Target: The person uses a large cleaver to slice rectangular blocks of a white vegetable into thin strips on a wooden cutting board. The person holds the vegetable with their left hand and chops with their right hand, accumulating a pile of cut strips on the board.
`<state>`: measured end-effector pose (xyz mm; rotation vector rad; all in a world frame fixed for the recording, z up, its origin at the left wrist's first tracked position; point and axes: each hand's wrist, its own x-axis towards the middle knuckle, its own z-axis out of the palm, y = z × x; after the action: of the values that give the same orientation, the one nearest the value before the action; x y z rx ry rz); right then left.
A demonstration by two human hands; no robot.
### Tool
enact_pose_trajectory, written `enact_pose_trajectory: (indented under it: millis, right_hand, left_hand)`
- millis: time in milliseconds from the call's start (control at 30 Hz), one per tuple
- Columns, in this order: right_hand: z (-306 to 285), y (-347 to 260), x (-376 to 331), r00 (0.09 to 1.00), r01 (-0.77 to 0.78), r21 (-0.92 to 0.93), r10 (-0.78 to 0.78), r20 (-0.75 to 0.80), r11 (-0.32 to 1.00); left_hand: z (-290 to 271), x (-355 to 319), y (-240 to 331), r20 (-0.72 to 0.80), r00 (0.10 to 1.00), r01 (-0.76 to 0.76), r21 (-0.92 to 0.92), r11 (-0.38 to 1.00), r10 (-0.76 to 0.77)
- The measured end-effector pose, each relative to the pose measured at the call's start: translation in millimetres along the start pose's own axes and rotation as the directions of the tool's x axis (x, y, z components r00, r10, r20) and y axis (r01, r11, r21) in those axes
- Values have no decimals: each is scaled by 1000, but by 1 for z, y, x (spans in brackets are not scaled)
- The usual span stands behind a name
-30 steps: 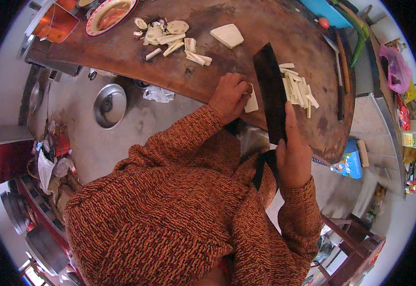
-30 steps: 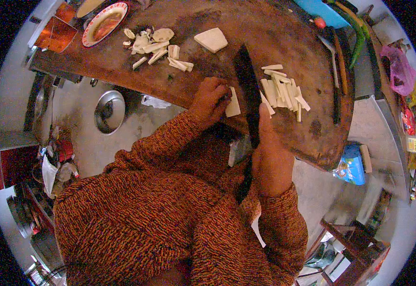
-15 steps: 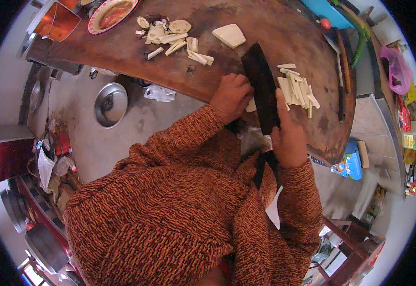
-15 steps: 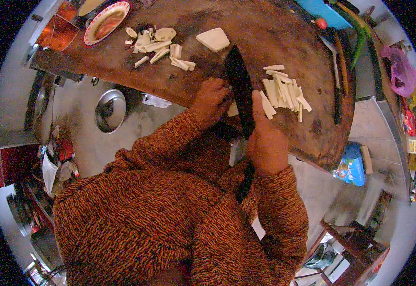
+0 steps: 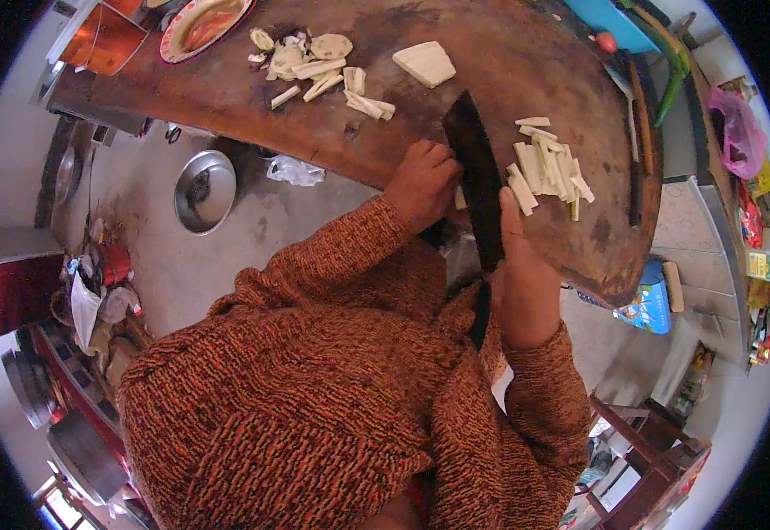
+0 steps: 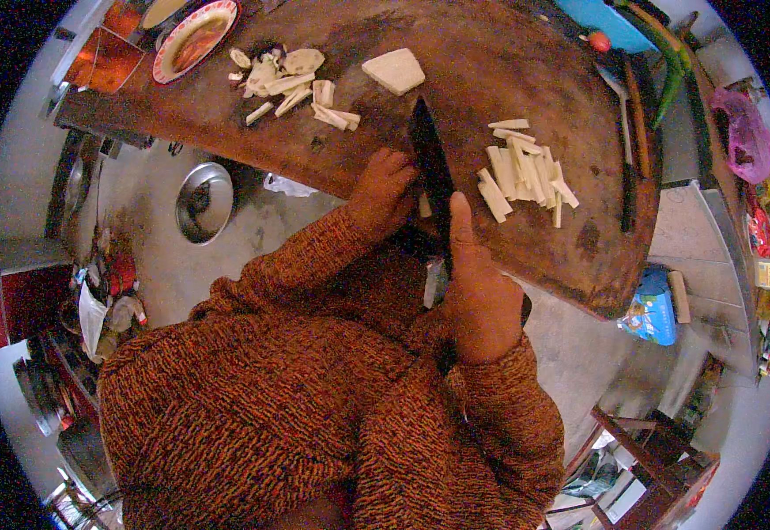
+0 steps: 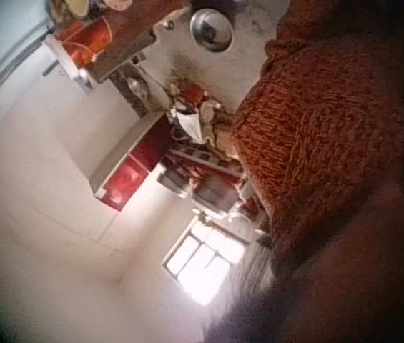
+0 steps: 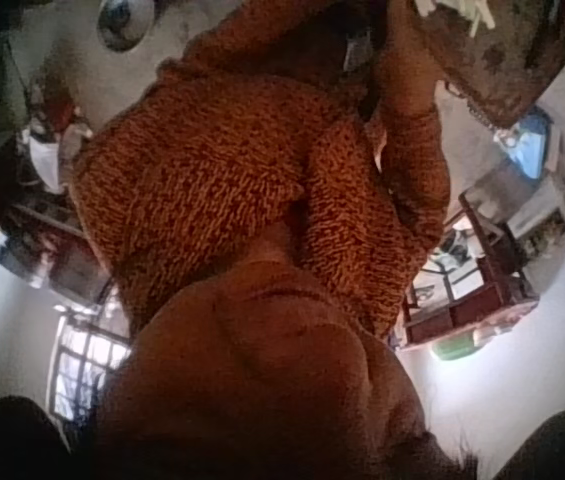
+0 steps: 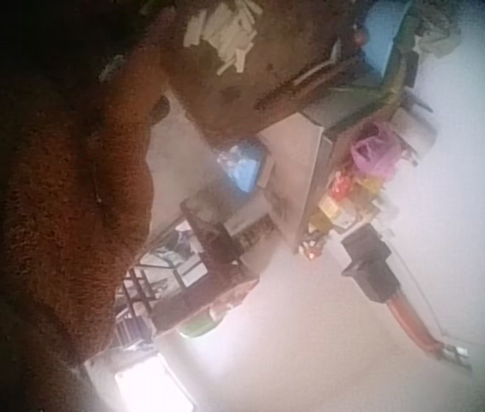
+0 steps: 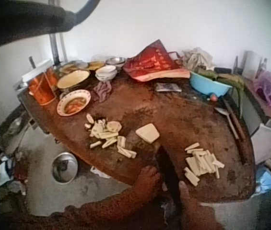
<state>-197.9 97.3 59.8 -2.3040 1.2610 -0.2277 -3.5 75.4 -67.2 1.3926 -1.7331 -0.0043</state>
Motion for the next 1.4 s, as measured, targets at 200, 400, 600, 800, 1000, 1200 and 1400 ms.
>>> enact_pose_trajectory:
  millis: [200, 400, 600, 800, 1000, 1200, 1400]
  right_hand:
    - [17, 13, 14, 983, 136, -161, -153, -101, 978]
    - [9, 34, 26, 994, 19, 182, 0, -105, 983]
    - [12, 64, 37, 951, 100, 52, -80, -298, 994]
    - [-11, 59, 25, 932, -72, -85, 36, -362, 994]
    - [-30, 72, 17, 853, 1, -424, -222, -472, 906]
    - [-42, 105, 0, 822, 33, -686, -410, -395, 727]
    - [-47, 95, -4, 863, 119, -695, -419, -280, 709]
  left_hand:
    - [-4, 1, 1, 45, 999, 30, 0, 1000, -30]
    - [-4, 2, -1, 85, 996, 14, 16, 1000, -16]
    - [-14, 5, 1, 148, 988, -47, -42, 998, 53]
    - [18, 9, 2, 220, 973, -83, 31, 996, 74]
    - [49, 40, 16, 88, 996, 33, -152, 988, -20]
    - [-2, 43, 40, -211, 977, -17, -234, 972, -33]
    - [-24, 74, 76, -88, 923, -385, -209, 899, 375]
